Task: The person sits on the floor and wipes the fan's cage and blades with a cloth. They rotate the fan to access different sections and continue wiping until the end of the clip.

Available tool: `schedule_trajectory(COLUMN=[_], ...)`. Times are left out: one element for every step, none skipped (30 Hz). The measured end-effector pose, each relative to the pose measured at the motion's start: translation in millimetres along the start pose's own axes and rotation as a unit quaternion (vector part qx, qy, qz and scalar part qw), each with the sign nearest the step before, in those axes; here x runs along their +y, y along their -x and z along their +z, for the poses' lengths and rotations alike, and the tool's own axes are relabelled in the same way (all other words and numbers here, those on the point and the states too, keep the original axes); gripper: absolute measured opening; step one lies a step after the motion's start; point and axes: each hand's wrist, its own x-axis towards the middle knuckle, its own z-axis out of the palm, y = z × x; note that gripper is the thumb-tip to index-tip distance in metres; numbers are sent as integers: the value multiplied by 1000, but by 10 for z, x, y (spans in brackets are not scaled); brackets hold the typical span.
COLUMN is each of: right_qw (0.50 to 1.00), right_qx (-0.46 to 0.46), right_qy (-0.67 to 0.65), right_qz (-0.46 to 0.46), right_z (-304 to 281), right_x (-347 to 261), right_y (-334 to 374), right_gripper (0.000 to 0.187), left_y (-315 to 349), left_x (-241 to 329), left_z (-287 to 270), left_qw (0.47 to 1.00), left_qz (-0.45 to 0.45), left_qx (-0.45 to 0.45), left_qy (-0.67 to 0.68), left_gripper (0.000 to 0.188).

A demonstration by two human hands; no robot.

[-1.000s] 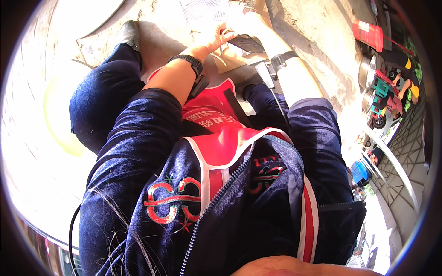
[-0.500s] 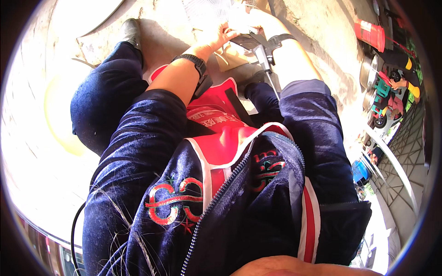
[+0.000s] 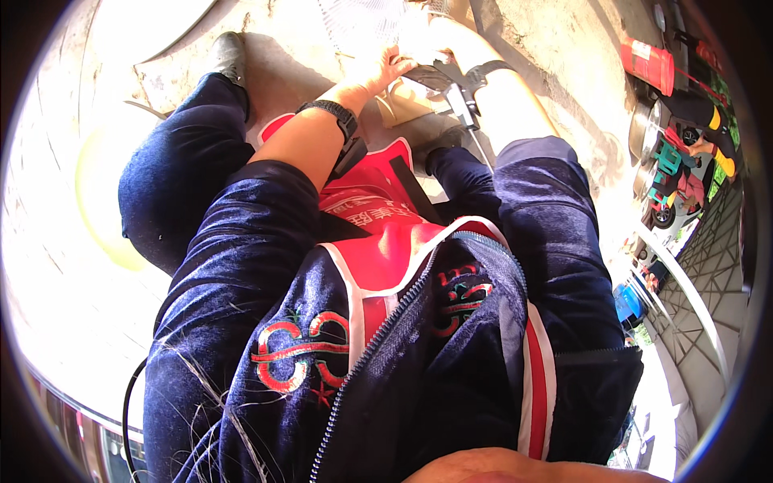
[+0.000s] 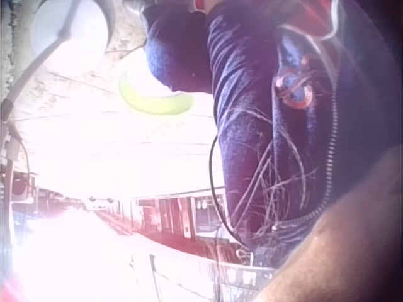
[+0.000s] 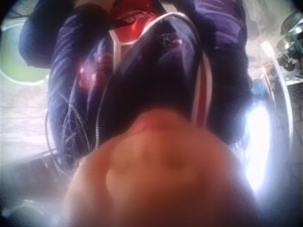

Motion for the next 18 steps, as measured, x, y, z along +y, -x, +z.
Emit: schedule_trajectory(right_qw=[1000, 1000, 1000, 1000, 1000, 999, 998, 995, 991, 988, 987, 989, 992, 995, 996, 998, 998, 999], right_qx=[6, 9, 10, 11, 8, 3, -5, -13, -23, -29, -36, -34, -37, -36, -37, -36, -30, -18], right_qy=[18, 26, 27, 18, 1, -27, -63, -96, -127, -149, -156, -143, -124, -93, -61, -24, -1, 24], right_qz=[-4, -6, -9, -12, -15, -18, -23, -29, -38, -39, -32, -5, -5, 25, 54, 50, 49, 35], right_z=[21, 33, 33, 21, -3, -36, -74, -115, -152, -187, -214, -227, -226, -212, -196, -151, -111, -48], right_x=[-15, -23, -22, -9, 7, 41, 74, 119, 158, 177, 194, 196, 186, 166, 141, 107, 83, 51], right_y=[-30, -46, -46, -22, 1, 51, 94, 157, 208, 225, 242, 235, 211, 174, 131, 71, 35, -17], right_gripper=[34, 34, 34, 34, 35, 35, 35, 35, 35, 35, 35, 36, 36, 36, 37, 37, 37, 37], left_y=[5, 5, 4, 3, -1, -3, -6, -11, -11, -12, -8, -8, -10, -10, -14, -17, -25, -28], left_x=[-5, -7, -9, -10, -11, -11, -13, -15, -17, -18, -19, -20, -20, -20, -21, -21, -19, -16], left_z=[5, 11, 16, 21, 25, 29, 31, 26, 22, 13, 4, -12, -25, -34, -41, -42, -41, -35], left_qw=[1000, 1000, 1000, 1000, 999, 998, 999, 999, 999, 999, 998, 997, 999, 1000, 999, 999, 999, 999], left_qz=[2, 9, 23, 20, 24, 16, 27, 29, 31, 38, 44, 62, 38, 25, 11, 8, 7, -4], left_qx=[-3, -3, -1, 1, 4, -2, 5, 6, 7, 8, 8, 7, 6, 2, -2, 0, 1, 2], left_qy=[-8, -9, 0, 12, 35, 60, 45, 31, 17, 27, 36, 53, 19, -6, -30, -33, -38, -49], left_gripper=[30, 29, 29, 29, 29, 28, 29, 29, 29, 29, 29, 29, 29, 30, 31, 32, 33, 35])
